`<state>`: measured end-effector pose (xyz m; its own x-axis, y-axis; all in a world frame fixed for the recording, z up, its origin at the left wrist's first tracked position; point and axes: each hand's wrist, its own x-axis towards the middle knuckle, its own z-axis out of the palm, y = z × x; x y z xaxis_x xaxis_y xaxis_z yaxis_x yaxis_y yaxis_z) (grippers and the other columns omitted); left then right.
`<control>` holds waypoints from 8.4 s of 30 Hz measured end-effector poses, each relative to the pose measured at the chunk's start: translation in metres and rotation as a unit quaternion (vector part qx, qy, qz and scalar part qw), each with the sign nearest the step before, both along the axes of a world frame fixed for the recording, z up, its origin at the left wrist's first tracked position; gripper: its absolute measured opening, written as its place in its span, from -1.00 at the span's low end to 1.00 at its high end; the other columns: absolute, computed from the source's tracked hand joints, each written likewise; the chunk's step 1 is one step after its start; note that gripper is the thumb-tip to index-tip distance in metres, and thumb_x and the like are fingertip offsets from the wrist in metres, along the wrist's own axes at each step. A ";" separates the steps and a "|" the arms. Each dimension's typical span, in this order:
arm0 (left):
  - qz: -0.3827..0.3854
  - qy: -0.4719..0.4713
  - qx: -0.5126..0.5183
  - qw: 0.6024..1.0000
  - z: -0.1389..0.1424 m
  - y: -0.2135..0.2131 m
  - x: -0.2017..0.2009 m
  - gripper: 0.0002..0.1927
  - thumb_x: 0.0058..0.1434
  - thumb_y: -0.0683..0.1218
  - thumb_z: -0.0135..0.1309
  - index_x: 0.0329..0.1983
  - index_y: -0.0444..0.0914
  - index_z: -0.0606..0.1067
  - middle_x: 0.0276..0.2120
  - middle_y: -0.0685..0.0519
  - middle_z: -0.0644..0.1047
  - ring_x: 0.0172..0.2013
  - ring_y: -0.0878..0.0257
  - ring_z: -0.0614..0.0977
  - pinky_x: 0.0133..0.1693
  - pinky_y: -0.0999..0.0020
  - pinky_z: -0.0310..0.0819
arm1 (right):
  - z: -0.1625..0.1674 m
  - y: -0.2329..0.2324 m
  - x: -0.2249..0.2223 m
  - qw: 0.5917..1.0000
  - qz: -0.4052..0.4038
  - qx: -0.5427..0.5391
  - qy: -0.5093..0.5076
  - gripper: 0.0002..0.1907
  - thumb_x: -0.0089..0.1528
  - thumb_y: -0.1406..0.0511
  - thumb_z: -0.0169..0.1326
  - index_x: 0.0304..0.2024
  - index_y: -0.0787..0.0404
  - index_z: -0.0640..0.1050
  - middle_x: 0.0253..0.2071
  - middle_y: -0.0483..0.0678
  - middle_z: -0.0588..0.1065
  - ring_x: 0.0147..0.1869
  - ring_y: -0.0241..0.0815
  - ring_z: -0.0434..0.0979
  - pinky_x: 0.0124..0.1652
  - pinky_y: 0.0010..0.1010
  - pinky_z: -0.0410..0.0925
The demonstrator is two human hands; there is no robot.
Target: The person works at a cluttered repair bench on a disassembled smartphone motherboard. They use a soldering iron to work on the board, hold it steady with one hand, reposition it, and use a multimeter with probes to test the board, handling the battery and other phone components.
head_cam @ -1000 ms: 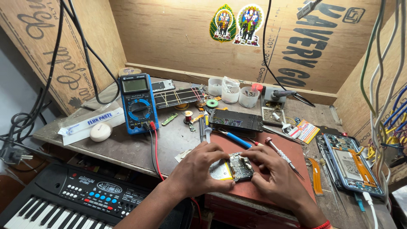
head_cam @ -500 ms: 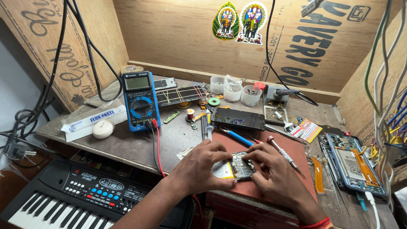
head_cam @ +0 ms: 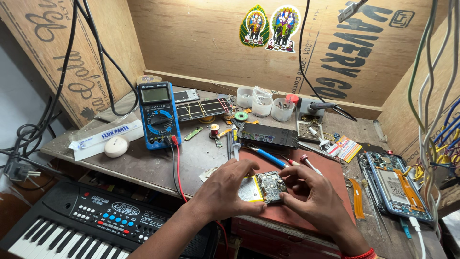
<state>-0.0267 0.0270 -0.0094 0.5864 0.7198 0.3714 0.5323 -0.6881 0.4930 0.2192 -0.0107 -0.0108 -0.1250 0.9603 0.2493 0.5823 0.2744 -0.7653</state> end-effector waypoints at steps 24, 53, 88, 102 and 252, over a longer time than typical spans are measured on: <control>0.011 -0.008 -0.027 1.000 0.002 -0.001 -0.001 -0.10 -0.14 0.21 0.40 0.17 -0.29 0.34 -0.10 -0.11 0.57 0.06 -0.02 0.58 0.12 0.10 0.42 | -0.010 -0.003 0.009 0.986 -0.028 0.099 0.130 -0.80 0.35 0.37 -0.10 -0.14 0.28 0.56 -0.37 -0.09 0.62 -0.30 -0.37 0.57 -0.28 -0.48 0.40; -0.106 -0.047 -0.021 0.993 0.008 0.013 -0.019 -0.37 0.07 0.25 0.12 0.07 -0.25 0.50 -0.05 -0.08 0.58 0.05 0.05 0.62 0.13 0.18 0.48 | -0.008 -0.002 0.008 0.990 -0.085 0.031 0.111 -0.77 0.21 0.42 0.07 -0.07 0.30 0.56 -0.34 -0.10 0.63 -0.25 -0.41 0.61 -0.26 -0.53 0.45; -0.190 0.026 0.123 0.974 0.008 -0.003 -0.029 -0.31 0.00 0.35 0.07 0.12 -0.07 0.61 0.08 -0.01 0.53 0.09 0.04 0.51 0.16 0.09 0.32 | -0.003 -0.004 0.005 0.996 0.082 0.043 -0.012 -0.77 -0.02 0.46 0.26 -0.33 0.17 0.78 -0.43 -0.17 0.61 -0.41 -0.39 0.54 -0.43 -0.52 0.40; -0.160 0.018 0.118 0.980 0.003 -0.002 -0.029 -0.18 0.04 0.40 0.04 0.24 -0.18 0.42 0.06 -0.06 0.52 0.08 -0.02 0.52 0.16 0.05 0.33 | 0.003 -0.007 -0.002 0.985 0.118 0.114 -0.056 -0.81 0.01 0.40 0.32 -0.29 0.16 0.74 -0.44 -0.17 0.58 -0.36 -0.34 0.54 -0.40 -0.46 0.41; -0.207 0.026 0.153 0.966 0.001 -0.003 -0.028 -0.51 0.12 0.31 0.11 0.02 0.02 0.65 0.12 0.05 0.53 0.08 0.08 0.52 0.20 0.14 0.32 | -0.002 -0.010 -0.009 0.984 0.063 0.136 -0.099 -0.77 0.02 0.41 0.26 -0.26 0.14 0.72 -0.39 -0.12 0.53 -0.48 -0.25 0.58 -0.45 -0.38 0.43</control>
